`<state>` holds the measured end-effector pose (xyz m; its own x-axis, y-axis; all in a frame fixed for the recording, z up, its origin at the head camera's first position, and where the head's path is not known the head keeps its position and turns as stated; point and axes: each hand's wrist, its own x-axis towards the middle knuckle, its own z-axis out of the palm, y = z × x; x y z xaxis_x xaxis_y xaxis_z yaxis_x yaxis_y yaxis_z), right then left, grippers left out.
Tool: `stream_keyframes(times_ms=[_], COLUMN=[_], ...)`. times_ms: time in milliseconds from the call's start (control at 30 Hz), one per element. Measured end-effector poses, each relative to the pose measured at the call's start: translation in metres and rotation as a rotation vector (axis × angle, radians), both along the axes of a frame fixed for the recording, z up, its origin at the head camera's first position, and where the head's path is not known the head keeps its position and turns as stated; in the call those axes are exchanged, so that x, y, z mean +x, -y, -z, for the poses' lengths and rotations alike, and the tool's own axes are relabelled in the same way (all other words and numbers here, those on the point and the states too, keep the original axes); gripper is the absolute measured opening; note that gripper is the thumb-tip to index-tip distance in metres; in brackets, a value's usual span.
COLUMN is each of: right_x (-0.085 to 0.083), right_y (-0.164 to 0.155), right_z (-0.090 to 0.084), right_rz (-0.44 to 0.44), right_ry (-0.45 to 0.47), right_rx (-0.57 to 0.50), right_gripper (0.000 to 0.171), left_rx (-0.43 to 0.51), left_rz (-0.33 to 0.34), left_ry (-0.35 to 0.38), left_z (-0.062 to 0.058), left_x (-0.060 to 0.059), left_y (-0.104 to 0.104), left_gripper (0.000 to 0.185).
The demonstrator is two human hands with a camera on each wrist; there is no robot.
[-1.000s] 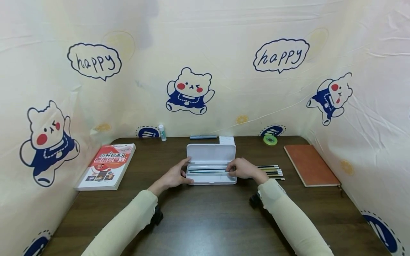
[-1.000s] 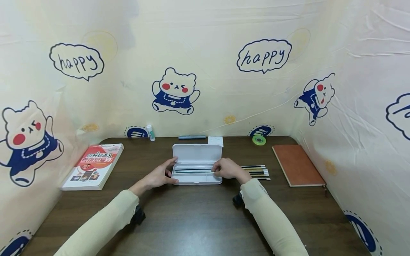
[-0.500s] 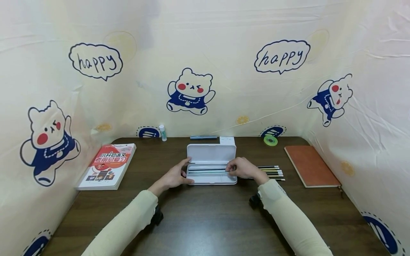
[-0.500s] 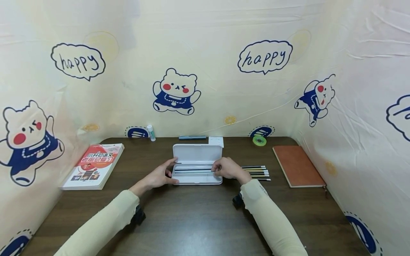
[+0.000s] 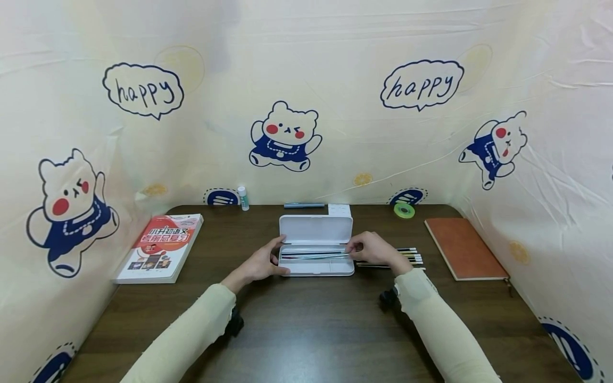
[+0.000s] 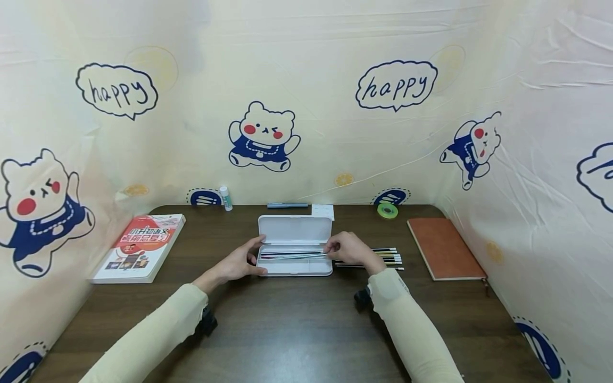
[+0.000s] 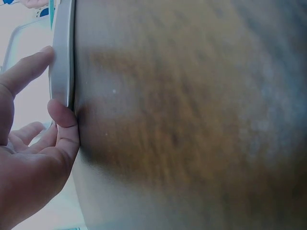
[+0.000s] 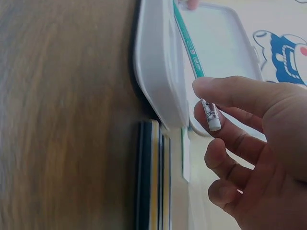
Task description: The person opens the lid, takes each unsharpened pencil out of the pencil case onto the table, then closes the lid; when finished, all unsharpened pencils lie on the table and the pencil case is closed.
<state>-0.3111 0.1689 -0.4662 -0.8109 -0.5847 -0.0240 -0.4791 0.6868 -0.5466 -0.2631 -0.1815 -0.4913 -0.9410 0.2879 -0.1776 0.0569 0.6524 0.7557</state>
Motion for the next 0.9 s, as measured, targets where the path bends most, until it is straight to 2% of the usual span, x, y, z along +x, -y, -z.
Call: stream_keyframes(times_ms=[333,733,900], right_x=[0.004,0.014,0.019], right_y=[-0.036,-0.092,-0.114], right_z=[-0.007,-0.004,-0.005], right_rz=[0.022,0.096,0.141], right_ry=[-0.001,-0.018,0.004], right_rx=[-0.058,-0.05,-0.035], right_gripper=[0.007,0.009,0.009], left_rx=[0.002,-0.004,0.0], left_rz=[-0.007,-0.013,-0.017], left_ry=[-0.004,-0.005,-0.003], left_z=[0.0,0.0,-0.001], left_x=[0.001,0.001,0.001], left_y=[-0.001,-0.002,-0.003], left_gripper=[0.098,0.097,0.097])
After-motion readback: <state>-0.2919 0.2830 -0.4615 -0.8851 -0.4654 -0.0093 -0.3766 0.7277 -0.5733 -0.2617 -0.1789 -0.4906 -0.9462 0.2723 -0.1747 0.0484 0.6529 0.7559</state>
